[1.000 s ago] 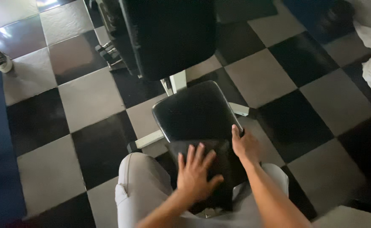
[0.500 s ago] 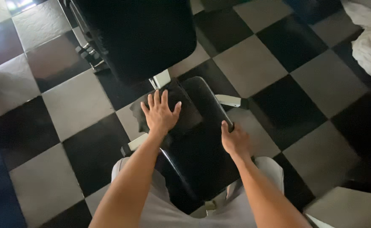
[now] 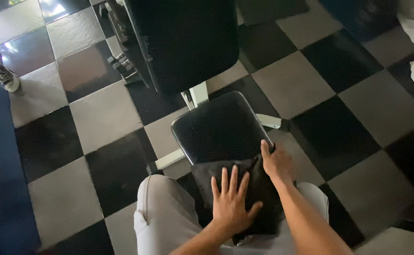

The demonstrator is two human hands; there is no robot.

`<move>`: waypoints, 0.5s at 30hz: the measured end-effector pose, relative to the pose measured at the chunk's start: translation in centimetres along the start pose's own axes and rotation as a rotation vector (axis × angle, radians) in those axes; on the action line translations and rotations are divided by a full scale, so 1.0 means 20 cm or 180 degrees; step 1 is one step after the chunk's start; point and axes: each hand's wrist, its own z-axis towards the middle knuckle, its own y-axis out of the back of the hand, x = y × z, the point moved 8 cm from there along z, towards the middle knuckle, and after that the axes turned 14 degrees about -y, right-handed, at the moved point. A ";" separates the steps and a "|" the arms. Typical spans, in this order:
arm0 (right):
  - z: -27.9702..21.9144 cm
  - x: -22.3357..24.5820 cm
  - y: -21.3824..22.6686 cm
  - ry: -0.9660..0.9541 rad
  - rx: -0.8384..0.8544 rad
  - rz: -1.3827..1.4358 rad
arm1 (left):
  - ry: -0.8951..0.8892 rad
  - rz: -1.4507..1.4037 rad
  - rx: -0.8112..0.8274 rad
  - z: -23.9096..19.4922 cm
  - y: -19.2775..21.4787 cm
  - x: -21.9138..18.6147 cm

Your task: The person wipes the padded seat of a gym bench with a dark cloth. They repeatedly rub the surface with both hands, covering the entire seat area.

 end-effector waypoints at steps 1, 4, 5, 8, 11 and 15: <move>0.03 -0.01 -0.04 0.0000 -0.0001 -0.0005 | 0.0001 -0.0005 -0.0001 0.02 -0.04 0.04; 0.08 -0.03 -0.06 0.0107 -0.0285 -0.0130 | -0.0023 0.0464 -0.0253 0.11 -0.08 0.22; 0.06 -0.02 -0.05 0.0008 -0.0161 -0.0217 | -0.0144 0.0621 -0.0998 0.13 0.02 0.28; 0.01 0.00 -0.01 -0.0068 -0.0045 -0.0293 | 0.0124 0.0648 -0.1493 0.23 0.31 0.50; 0.03 -0.01 -0.05 -0.0080 -0.0038 -0.0131 | 0.0798 0.0580 -0.1305 0.35 0.49 0.78; -0.10 0.05 0.06 -0.0174 0.0298 -0.0322 | 0.1448 0.0725 -0.1206 0.48 0.49 1.03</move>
